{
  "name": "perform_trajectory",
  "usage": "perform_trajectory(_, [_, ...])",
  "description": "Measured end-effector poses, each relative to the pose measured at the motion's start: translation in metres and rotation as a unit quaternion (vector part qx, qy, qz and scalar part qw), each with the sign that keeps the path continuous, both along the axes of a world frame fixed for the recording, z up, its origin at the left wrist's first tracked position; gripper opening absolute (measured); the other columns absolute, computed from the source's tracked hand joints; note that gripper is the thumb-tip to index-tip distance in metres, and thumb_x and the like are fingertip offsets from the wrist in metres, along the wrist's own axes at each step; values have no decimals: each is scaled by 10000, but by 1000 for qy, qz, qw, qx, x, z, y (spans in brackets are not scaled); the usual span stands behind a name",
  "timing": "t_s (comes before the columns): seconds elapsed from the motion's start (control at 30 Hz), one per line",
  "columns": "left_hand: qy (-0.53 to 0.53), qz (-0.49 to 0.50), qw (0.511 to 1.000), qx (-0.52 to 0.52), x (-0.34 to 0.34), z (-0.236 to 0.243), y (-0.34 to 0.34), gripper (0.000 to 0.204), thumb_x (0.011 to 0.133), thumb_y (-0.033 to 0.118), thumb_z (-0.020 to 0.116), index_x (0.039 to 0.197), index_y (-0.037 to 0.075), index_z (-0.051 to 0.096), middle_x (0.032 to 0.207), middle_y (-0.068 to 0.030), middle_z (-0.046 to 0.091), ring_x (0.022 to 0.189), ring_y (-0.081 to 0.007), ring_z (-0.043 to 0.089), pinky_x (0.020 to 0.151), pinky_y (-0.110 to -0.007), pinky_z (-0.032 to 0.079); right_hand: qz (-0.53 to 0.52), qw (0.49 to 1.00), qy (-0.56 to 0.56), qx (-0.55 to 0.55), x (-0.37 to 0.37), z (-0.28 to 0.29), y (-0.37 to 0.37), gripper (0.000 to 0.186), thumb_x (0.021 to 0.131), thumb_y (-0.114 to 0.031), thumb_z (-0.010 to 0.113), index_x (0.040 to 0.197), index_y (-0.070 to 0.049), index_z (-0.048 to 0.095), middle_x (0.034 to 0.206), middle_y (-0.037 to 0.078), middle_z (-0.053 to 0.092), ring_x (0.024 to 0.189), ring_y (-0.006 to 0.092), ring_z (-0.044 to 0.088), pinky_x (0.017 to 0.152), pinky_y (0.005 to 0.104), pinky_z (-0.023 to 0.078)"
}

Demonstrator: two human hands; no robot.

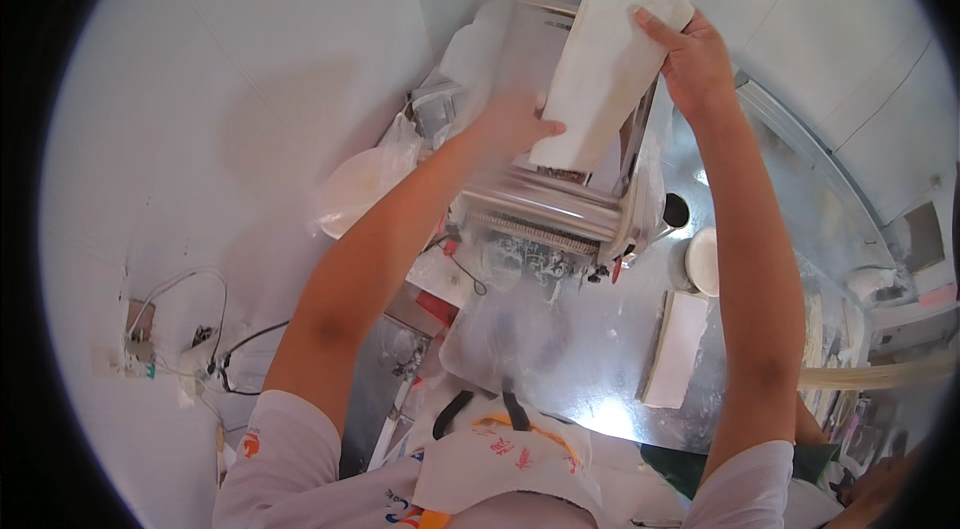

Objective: The person operates a noodle machine to cut sheets of dough into noodles. They feed flat dough pieces through the machine rollers, catch the resulting noodles as they emerge, and place the finished noodles onto the metal table, often dusting the area with flour.

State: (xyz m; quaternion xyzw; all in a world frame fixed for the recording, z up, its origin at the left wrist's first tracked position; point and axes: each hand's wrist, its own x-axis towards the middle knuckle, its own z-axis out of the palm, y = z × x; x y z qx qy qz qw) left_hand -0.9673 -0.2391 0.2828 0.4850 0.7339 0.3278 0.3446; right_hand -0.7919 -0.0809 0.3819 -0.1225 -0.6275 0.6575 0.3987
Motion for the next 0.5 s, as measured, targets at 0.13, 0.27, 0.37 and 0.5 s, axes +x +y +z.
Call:
perform_trajectory(0.13, [191,-9,979,77,-11,-18,8,433,819,223,826,1101,-55,651,976,-205,685,983,-326,672,860,-417,526,10,998,-42,-40,-23,-18,15,430,918,-112,780,1299,-5,613,1198,82,711,1082,192,680,948,348,548])
perform_trajectory(0.27, [308,47,932,186,-1,-15,20,676,793,276,844,1276,-66,518,1185,-259,599,1097,-437,615,953,-449,517,-7,994,-85,-62,-39,-48,38,485,872,-146,836,1278,-7,611,1182,90,707,1059,193,684,911,383,566])
perform_trajectory(0.37, [312,73,930,179,8,-5,38,885,773,350,858,1396,-66,387,1376,-296,461,1241,-445,533,1014,-439,499,-12,991,-102,-90,-48,-55,48,456,865,-68,810,1258,30,599,1094,109,707,923,219,695,793,386,594])
perform_trajectory(0.5, [303,93,927,202,30,-9,56,1075,758,469,858,1521,-33,292,1434,-302,399,1349,-478,420,1067,-487,454,-16,981,-195,3,-42,-56,54,427,923,-184,761,1263,24,609,1211,129,692,1059,226,686,905,389,555])
